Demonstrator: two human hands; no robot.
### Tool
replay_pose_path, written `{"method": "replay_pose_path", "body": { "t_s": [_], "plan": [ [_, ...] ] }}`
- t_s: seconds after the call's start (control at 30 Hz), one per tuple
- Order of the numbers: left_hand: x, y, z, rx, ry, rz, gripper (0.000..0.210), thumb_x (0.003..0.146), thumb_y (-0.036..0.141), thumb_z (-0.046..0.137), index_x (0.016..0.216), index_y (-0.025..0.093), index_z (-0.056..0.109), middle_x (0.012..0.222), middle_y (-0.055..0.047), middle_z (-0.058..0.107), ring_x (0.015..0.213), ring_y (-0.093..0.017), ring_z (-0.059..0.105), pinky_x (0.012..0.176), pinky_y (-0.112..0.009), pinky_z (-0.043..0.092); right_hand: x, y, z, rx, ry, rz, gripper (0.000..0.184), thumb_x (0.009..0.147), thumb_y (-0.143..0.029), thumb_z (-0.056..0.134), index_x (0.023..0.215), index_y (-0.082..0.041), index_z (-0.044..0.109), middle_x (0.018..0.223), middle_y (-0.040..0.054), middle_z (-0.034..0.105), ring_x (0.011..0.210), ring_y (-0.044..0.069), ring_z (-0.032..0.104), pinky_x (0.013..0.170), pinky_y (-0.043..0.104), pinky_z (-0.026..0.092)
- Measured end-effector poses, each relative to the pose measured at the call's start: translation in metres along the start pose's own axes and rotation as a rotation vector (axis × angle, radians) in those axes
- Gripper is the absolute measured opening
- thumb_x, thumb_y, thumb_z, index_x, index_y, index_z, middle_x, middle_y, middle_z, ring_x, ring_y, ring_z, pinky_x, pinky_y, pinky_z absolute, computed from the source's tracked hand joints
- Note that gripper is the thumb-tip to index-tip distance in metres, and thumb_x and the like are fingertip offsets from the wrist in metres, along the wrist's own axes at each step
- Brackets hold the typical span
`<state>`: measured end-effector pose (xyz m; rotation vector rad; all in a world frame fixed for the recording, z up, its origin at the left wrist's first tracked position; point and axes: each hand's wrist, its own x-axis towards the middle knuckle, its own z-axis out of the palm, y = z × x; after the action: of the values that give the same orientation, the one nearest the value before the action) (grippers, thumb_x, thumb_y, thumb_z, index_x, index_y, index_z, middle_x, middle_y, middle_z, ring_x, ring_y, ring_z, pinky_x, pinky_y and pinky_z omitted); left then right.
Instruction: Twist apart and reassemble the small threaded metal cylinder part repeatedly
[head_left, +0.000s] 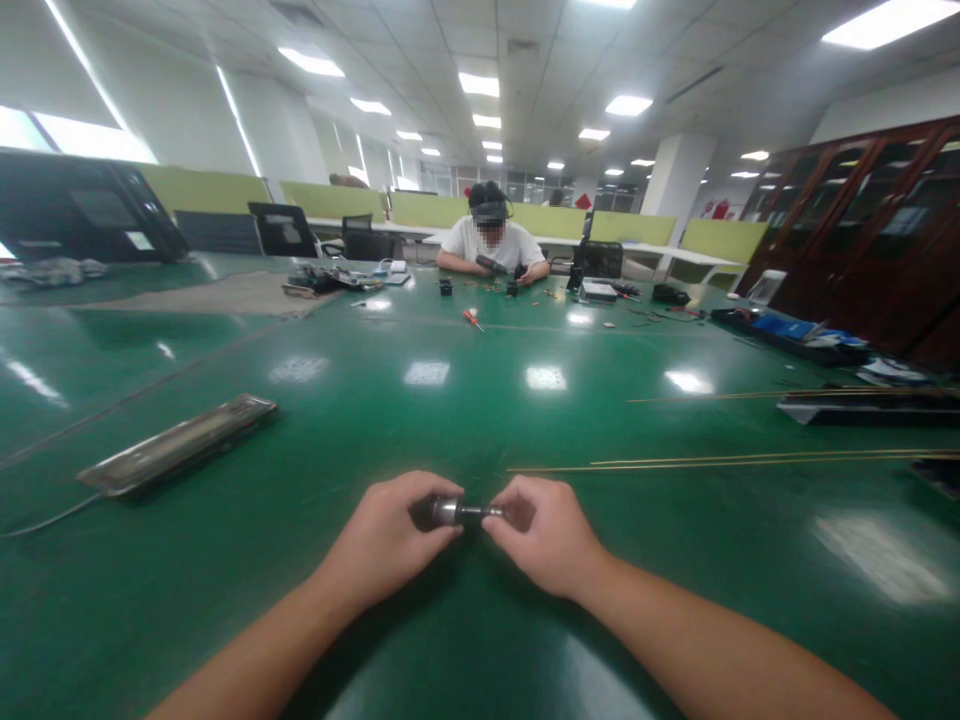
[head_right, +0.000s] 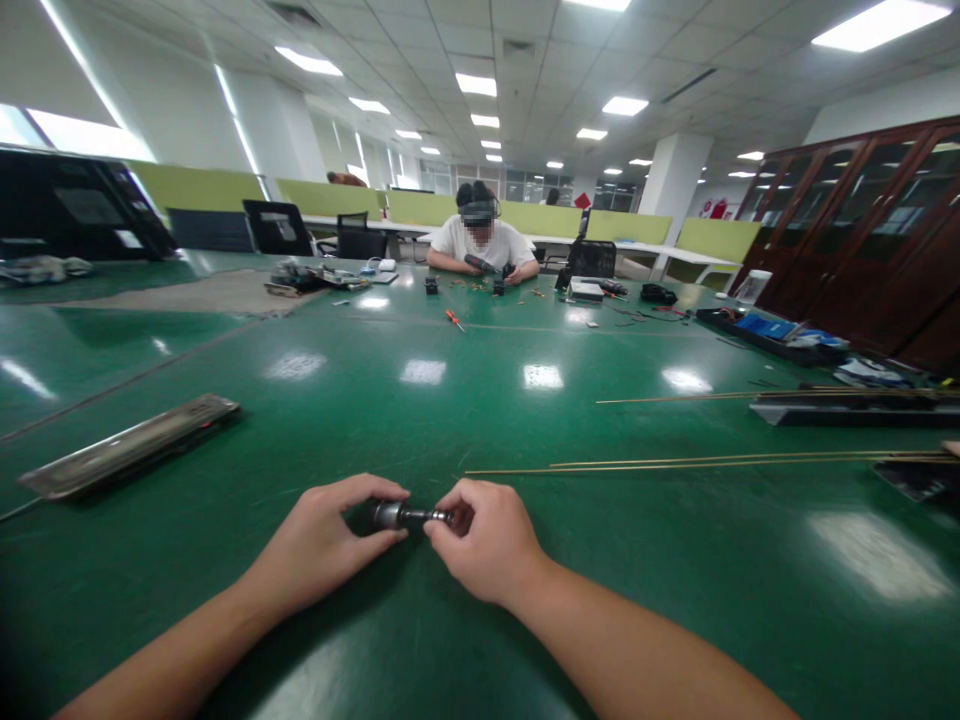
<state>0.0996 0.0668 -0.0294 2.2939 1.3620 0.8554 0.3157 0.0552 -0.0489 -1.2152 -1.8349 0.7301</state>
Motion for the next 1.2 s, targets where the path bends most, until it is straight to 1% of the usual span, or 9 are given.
{"method": "replay_pose_path", "body": {
  "t_s": [0.5, 0.77, 1.2],
  "plan": [
    [-0.0003, 0.0011, -0.0003, 0.0, -0.01, -0.019, 0.022, 0.073, 0.023, 0.073, 0.095, 0.025, 0.073, 0.092, 0.002, 0.075, 0.086, -0.017, 0.069, 0.079, -0.028, 0.051, 0.0004, 0.0014, 0.0004, 0.007, 0.017, 0.004, 0.005, 0.076, -0.023, 0.071, 0.076, -0.018, 0.07, 0.064, -0.0012, 0.065, 0.058, 0.013, 0.059, 0.055, 0.022, 0.04],
    [-0.0003, 0.0034, -0.0005, 0.009, -0.018, -0.04, 0.021, 0.073, 0.025, 0.073, 0.094, 0.025, 0.073, 0.09, 0.002, 0.075, 0.084, -0.018, 0.069, 0.078, -0.028, 0.051, 0.0007, 0.0036, 0.0015, 0.021, 0.023, 0.007, 0.006, 0.077, -0.023, 0.071, 0.076, -0.018, 0.069, 0.065, -0.001, 0.066, 0.059, 0.013, 0.059, 0.056, 0.022, 0.041],
    [-0.0002, -0.0031, -0.0031, 0.008, 0.001, -0.047, 0.022, 0.074, 0.026, 0.073, 0.096, 0.026, 0.073, 0.093, 0.002, 0.075, 0.086, -0.018, 0.069, 0.079, -0.029, 0.051, 0.0014, 0.0008, 0.0003, 0.03, 0.043, 0.013, 0.007, 0.074, -0.023, 0.072, 0.074, -0.018, 0.068, 0.063, -0.0016, 0.064, 0.057, 0.012, 0.057, 0.054, 0.022, 0.04]
  ]
}}
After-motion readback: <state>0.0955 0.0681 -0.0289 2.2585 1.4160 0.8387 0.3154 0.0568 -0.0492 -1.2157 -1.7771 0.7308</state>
